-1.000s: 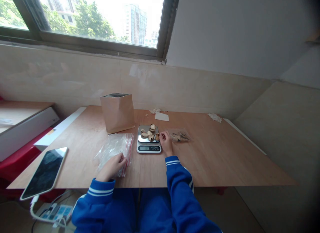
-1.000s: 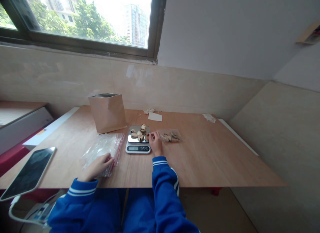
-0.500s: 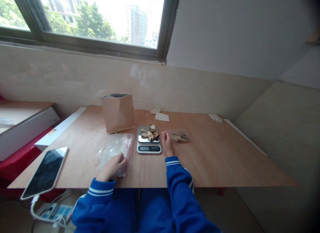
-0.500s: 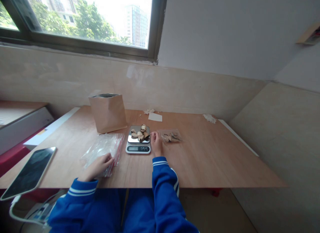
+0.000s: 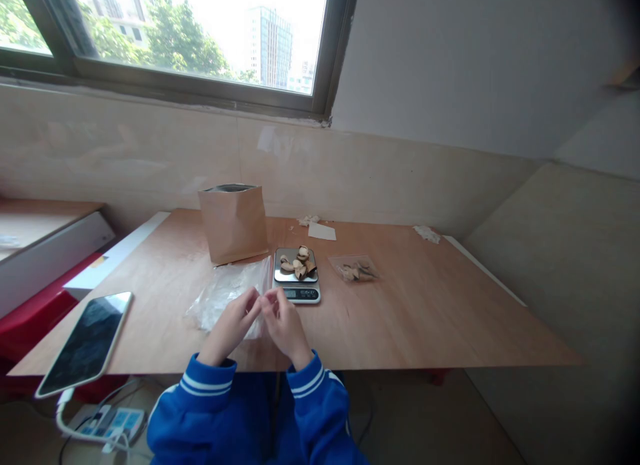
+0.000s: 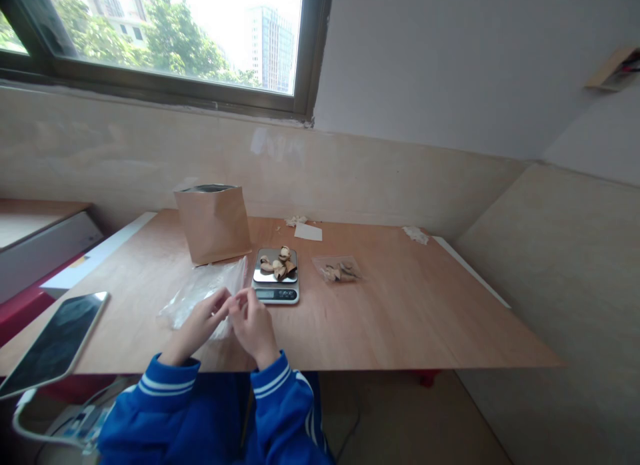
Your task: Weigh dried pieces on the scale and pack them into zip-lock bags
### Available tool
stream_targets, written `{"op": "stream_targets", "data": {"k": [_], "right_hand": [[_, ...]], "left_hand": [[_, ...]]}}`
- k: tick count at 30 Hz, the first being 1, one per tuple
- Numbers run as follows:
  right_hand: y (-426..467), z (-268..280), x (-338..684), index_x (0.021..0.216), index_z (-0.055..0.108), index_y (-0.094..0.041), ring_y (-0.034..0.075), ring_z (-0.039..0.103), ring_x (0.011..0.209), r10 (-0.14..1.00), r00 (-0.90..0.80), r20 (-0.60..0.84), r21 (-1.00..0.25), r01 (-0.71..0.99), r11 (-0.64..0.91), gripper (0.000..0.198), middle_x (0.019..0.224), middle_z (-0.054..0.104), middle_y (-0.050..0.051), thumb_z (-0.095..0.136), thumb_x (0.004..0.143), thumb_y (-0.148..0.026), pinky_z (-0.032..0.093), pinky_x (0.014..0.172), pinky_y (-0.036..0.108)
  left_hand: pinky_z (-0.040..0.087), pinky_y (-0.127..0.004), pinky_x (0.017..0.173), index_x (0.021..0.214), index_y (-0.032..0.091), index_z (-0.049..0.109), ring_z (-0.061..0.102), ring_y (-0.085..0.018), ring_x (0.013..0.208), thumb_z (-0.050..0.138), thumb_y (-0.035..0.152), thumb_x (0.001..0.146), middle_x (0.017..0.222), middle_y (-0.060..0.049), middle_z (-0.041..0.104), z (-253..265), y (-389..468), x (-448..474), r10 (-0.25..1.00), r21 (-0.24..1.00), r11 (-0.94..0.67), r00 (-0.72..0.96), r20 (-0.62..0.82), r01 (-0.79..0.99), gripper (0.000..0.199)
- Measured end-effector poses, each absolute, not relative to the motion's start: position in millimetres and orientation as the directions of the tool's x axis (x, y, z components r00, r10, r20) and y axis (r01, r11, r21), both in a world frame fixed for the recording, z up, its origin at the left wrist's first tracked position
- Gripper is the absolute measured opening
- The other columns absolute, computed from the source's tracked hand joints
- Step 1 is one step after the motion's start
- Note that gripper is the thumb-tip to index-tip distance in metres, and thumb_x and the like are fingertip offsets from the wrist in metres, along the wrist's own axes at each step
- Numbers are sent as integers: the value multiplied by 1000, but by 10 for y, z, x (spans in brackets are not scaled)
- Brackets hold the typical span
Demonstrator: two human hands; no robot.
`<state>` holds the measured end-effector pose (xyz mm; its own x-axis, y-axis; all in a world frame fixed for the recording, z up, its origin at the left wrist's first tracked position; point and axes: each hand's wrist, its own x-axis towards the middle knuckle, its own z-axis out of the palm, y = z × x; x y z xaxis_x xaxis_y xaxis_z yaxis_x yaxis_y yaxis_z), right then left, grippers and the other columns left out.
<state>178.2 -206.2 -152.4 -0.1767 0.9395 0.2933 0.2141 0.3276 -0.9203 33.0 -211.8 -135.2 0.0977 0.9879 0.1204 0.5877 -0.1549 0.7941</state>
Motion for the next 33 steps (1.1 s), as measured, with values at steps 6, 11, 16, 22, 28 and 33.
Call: {"op": "stream_targets", "data": {"k": [6,11,16,22,28,33], "right_hand": [[-2032,-1443,1596,96,48,-24,17,61,76,948,-193,255,-963,41,267,21,86,60,2,42,95,-44,48,68,29],[-1993,-1543,1658,95,53,-23,16,58,69,950,-205,234,-967,53,250,14,79,59,0,48,91,-36,47,63,27],[-1950,-1635,1744,90,53,-22,15,56,63,979,-85,187,-978,73,193,10,74,57,-2,50,87,-31,45,59,26],[-1948,-1672,1805,91,58,-21,15,57,63,967,-189,172,-983,24,179,14,70,59,-1,48,89,-30,43,58,26],[-1990,-1703,1801,90,62,-21,15,58,66,943,-293,157,-976,97,193,19,71,62,0,45,92,-27,45,63,26],[-2013,-1733,1814,90,65,-22,15,59,67,921,-380,91,-966,193,175,20,73,65,0,45,92,-26,45,64,26]], "left_hand": [[42,-28,66,76,21,46,52,-16,67,38,48,90,70,0,54,-1252,-2165,327,978,839,-205,77,193,504,31],[45,-27,67,74,21,47,53,-15,67,38,46,89,69,0,54,-1176,-2197,342,968,842,-225,15,250,490,30],[43,-26,65,71,22,42,51,-15,63,37,41,87,63,1,51,-1158,-2222,265,908,834,-135,-270,320,535,26],[43,-26,66,72,23,44,52,-14,63,40,39,85,64,2,54,-1180,-2209,95,864,793,-44,-376,335,607,21],[45,-28,71,70,23,46,60,-19,72,40,43,84,69,-2,60,-1357,-2104,-18,909,803,16,-344,237,595,25],[46,-38,84,76,21,51,61,-27,88,37,43,82,84,-10,64,-1590,-2022,-160,894,782,207,-439,92,587,27]]}}
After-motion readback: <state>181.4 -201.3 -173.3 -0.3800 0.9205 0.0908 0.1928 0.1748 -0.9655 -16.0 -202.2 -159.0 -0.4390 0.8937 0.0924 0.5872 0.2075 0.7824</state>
